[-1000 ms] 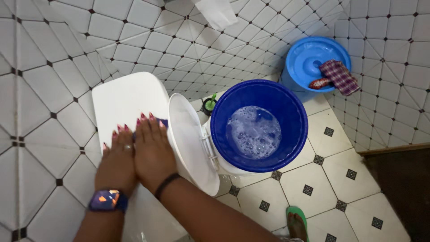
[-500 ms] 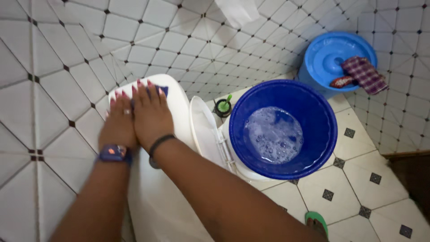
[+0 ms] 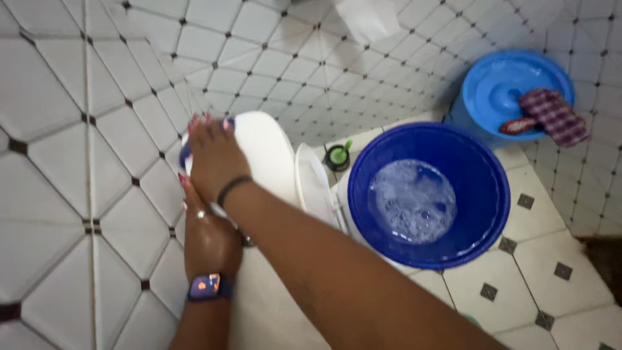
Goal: The person wipes the toilet tank, lid, seat, and rim with a cloth before rinsing the toilet and their hands with water from a bucket.
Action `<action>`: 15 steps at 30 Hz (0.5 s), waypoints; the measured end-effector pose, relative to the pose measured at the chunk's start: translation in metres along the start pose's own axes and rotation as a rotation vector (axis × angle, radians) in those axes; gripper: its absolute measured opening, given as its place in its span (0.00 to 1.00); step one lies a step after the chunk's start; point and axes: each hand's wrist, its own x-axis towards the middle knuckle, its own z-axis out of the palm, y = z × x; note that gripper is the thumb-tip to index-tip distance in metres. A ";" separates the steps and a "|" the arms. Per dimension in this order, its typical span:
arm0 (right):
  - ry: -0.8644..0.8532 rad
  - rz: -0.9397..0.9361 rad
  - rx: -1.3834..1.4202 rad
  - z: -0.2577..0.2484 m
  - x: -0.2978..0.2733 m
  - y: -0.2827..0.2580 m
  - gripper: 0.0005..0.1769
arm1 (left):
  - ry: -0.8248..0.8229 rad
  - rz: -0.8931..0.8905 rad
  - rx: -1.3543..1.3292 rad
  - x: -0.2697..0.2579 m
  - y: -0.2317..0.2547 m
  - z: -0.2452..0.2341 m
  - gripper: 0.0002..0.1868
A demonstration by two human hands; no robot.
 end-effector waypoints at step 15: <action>0.146 -0.047 0.186 -0.007 0.014 0.015 0.34 | 0.178 0.198 -0.027 0.008 -0.015 0.007 0.45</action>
